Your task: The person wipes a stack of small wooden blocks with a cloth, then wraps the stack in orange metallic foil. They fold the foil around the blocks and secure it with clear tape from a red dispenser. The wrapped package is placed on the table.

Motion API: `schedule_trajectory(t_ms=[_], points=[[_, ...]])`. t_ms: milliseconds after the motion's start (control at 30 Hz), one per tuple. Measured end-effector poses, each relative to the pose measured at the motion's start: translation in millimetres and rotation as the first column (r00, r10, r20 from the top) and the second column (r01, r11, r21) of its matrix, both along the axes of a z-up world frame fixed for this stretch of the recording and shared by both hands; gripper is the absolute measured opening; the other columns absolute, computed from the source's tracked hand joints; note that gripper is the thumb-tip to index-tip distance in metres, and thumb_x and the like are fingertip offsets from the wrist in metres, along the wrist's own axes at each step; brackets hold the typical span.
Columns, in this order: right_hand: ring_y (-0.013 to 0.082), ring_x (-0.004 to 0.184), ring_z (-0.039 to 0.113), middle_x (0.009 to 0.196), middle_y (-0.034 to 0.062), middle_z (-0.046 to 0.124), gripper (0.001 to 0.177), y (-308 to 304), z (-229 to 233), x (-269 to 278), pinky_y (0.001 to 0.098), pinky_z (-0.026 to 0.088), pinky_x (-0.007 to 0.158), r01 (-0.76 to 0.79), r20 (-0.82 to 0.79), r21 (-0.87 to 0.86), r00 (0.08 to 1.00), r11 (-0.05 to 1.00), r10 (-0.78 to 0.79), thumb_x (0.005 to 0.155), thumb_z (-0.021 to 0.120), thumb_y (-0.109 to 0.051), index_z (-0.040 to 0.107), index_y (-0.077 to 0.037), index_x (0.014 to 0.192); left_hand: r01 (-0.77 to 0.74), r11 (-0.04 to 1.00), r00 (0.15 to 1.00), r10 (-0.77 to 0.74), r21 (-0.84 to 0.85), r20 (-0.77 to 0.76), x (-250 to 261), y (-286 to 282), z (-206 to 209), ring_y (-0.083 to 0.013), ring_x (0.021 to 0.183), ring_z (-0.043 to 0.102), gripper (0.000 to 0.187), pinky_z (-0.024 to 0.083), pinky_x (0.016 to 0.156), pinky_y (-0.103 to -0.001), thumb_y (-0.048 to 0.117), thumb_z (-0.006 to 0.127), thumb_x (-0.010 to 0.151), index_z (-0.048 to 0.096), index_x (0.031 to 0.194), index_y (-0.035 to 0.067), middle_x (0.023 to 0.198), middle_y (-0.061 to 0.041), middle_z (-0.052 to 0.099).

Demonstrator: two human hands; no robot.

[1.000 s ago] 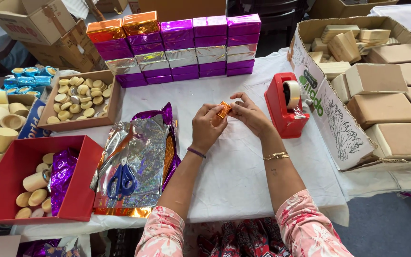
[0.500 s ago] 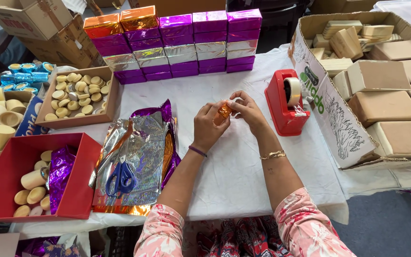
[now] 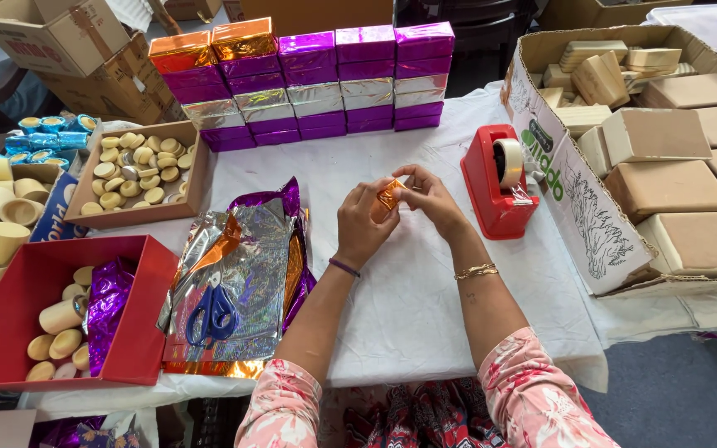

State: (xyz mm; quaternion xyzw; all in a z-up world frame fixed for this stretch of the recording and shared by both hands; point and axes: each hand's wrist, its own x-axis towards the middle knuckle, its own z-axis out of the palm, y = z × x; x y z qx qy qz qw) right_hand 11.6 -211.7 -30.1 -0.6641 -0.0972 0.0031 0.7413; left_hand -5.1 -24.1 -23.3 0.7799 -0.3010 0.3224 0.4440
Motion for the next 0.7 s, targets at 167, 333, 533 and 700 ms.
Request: schedule_trajectory(t_ms=[167,333,533,700], points=[[0.0034,0.093,0.066,0.110,-0.0076,0.065,0.066,8.5,33.0,-20.7,0.0210,0.058,0.083,-0.211,0.055,0.076,0.977,0.975,0.207,0.079,0.079,-0.008,0.051,-0.013,0.138,0.073,0.993,0.987,-0.086,-0.096,-0.135,9.4,6.2,-6.3,-0.0235,0.099,0.072,0.067,0.061,0.087,-0.039,0.015,0.084,0.083,0.050,0.141,0.017,0.120,-0.007,0.064],[0.0046,0.075,0.054,0.113,0.0007,0.071,0.053,-0.9,-7.4,4.8,0.0219,0.047,0.064,-0.019,0.129,-0.128,0.991,0.992,0.036,0.080,0.082,-0.002,0.068,-0.005,0.131,0.215,0.944,0.953,-0.259,-0.249,-0.158,24.6,11.2,-25.2,-0.0260,0.113,0.069,0.084,0.058,0.103,-0.042,0.004,0.078,0.084,0.038,0.156,0.016,0.135,-0.013,0.057],[0.0093,0.090,0.072,0.104,0.0006,0.077,0.046,31.1,3.7,-10.4,0.0255,0.056,0.074,0.640,0.714,-0.375,0.661,0.671,-0.231,0.076,0.093,-0.017,0.068,-0.012,0.114,0.036,0.840,0.761,-0.374,-0.542,-0.529,47.8,10.1,-38.8,-0.0205,0.107,0.067,0.078,0.056,0.091,-0.035,0.016,0.064,0.095,0.022,0.161,0.014,0.124,-0.013,0.062],[0.0180,0.098,0.070,0.106,-0.0006,0.077,0.056,31.8,7.8,-9.6,0.0403,0.052,0.089,0.630,0.740,-0.578,0.672,0.518,0.008,0.063,0.096,-0.020,0.071,-0.016,0.112,-0.054,0.772,0.544,-0.509,-0.633,-0.667,58.4,18.5,-50.2,-0.0172,0.095,0.067,0.077,0.056,0.082,-0.031,0.021,0.064,0.095,0.019,0.157,0.011,0.102,-0.009,0.069]])
